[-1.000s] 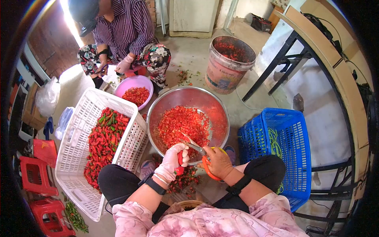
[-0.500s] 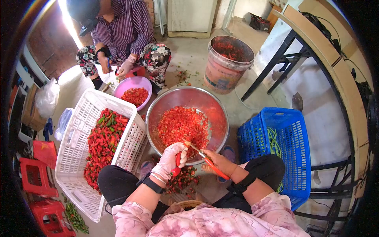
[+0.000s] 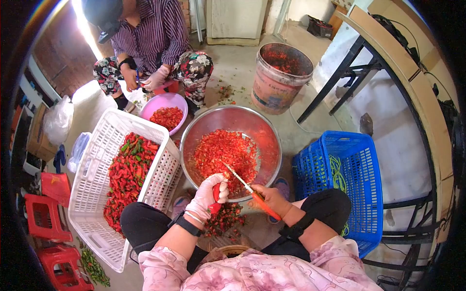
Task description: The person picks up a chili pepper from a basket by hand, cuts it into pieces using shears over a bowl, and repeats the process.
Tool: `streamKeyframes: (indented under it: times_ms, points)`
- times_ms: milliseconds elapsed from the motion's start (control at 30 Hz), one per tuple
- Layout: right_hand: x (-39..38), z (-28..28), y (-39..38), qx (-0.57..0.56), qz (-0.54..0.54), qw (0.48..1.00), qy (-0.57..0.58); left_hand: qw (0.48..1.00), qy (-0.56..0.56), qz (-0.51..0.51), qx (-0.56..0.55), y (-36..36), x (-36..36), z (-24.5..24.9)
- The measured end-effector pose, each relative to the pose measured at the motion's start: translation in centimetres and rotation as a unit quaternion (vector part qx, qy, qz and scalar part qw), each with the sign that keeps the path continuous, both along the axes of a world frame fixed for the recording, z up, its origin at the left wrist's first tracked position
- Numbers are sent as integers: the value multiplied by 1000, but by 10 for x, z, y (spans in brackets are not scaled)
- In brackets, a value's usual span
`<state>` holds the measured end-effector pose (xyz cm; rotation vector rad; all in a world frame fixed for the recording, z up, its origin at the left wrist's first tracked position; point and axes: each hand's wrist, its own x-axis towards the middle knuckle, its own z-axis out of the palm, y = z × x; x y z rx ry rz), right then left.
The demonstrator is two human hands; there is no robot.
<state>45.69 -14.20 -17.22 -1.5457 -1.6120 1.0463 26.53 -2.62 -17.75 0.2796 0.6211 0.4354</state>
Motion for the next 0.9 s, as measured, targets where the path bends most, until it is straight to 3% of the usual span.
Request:
streamKeyframes:
  times_ms: [33,67,133,167,233,333,567,633,733,767,833,900]
  points:
    - [2,-3,1,-29,-4,997,73,999,-41,-11,-15,1,0,3]
    - [4,-5,-1,-28,-4,997,73,999,-41,-11,-15,-1,-1,7]
    - [4,14,0,-134,35,961,241,997,-71,-7,-3,-4,-1,19]
    - [5,10,2,-134,35,961,241,997,-71,-8,-3,-5,-1,19]
    - [6,1,6,100,102,990,-3,995,-79,-50,30,-5,-2,18]
    - [5,5,2,64,76,995,-8,983,-159,-92,19,-2,-6,13]
    - [2,22,1,71,41,995,-49,992,-90,-81,35,-3,-3,21]
    - [-1,23,-1,-28,24,998,-42,997,-60,-42,-11,-2,-1,26]
    - [-2,19,0,-86,6,996,-11,995,-89,-28,-31,-4,-1,16]
    - [-2,15,0,-85,7,996,-11,995,-89,-27,-30,-2,-1,13]
    - [-3,11,2,95,-18,995,-39,986,-142,-31,-85,0,-3,10]
    - [-4,19,2,111,-8,990,-82,982,-154,-19,-103,-1,-2,10]
